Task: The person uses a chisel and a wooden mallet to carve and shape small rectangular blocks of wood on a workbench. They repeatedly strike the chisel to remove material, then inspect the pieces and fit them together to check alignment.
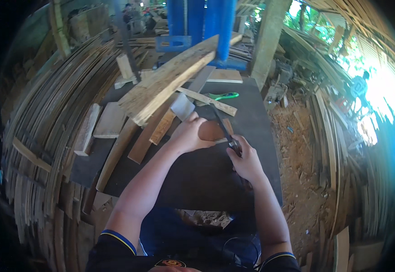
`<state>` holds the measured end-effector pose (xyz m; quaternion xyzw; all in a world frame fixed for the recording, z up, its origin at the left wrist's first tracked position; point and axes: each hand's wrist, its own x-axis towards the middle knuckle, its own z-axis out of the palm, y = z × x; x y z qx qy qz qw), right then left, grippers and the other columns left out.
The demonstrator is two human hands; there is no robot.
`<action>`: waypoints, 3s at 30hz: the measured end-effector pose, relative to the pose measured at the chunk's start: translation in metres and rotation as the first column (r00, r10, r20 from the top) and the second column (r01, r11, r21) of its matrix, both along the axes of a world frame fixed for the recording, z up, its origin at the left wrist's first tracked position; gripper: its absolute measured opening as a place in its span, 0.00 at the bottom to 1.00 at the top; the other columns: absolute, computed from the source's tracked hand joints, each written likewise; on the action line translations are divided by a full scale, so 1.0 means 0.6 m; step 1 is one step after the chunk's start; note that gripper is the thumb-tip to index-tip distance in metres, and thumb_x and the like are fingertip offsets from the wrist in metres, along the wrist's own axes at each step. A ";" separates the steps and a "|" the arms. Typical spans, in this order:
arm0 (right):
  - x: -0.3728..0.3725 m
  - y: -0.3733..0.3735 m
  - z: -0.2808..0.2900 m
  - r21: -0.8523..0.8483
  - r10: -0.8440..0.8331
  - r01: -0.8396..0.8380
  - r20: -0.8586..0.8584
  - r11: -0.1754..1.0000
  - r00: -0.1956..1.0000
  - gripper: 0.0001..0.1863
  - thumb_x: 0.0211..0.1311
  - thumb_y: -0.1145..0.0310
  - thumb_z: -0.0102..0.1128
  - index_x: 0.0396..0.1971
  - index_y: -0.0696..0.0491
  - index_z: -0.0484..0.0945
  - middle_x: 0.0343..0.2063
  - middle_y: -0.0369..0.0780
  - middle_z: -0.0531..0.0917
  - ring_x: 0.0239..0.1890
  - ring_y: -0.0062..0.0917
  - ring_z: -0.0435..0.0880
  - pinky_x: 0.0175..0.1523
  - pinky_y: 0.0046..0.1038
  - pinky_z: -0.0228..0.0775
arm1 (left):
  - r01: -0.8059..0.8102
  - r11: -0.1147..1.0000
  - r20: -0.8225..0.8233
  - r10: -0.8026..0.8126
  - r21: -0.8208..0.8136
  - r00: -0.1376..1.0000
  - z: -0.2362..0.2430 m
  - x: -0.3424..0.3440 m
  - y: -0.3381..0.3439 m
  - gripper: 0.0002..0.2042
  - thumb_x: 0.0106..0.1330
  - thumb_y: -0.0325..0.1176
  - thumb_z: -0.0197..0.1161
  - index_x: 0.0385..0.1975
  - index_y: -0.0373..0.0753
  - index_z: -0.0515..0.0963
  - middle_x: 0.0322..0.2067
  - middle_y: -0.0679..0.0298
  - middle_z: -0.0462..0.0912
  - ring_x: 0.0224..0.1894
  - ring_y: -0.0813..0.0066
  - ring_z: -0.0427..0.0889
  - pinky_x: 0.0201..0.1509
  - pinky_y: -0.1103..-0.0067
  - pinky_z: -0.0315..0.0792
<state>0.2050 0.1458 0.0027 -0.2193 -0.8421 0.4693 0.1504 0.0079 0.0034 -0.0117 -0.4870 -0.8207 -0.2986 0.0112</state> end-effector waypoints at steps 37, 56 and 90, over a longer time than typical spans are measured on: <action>-0.005 0.000 -0.014 0.274 0.109 -0.119 0.053 0.954 0.993 0.42 0.58 0.71 0.61 0.74 0.53 0.58 0.39 0.55 0.86 0.44 0.53 0.87 0.51 0.48 0.79 | 0.169 0.970 -0.114 -0.150 0.173 0.982 -0.019 -0.007 -0.014 0.35 0.49 0.38 0.81 0.58 0.35 0.75 0.48 0.51 0.76 0.53 0.48 0.78 0.60 0.60 0.72; -0.007 0.007 -0.022 0.283 0.150 -0.160 0.059 0.946 0.987 0.41 0.61 0.72 0.57 0.76 0.51 0.57 0.35 0.54 0.86 0.41 0.50 0.87 0.49 0.48 0.79 | 0.136 0.981 -0.043 -0.132 0.138 0.990 -0.004 0.000 -0.017 0.37 0.50 0.38 0.81 0.60 0.32 0.74 0.50 0.50 0.78 0.57 0.50 0.77 0.64 0.61 0.70; -0.007 0.011 -0.021 0.292 0.129 -0.135 0.039 0.947 0.991 0.42 0.55 0.77 0.55 0.75 0.51 0.60 0.32 0.52 0.84 0.37 0.49 0.85 0.48 0.46 0.78 | 0.115 0.983 -0.022 -0.113 0.144 0.993 -0.007 -0.001 -0.020 0.36 0.51 0.39 0.81 0.60 0.34 0.74 0.51 0.51 0.78 0.58 0.49 0.77 0.64 0.61 0.71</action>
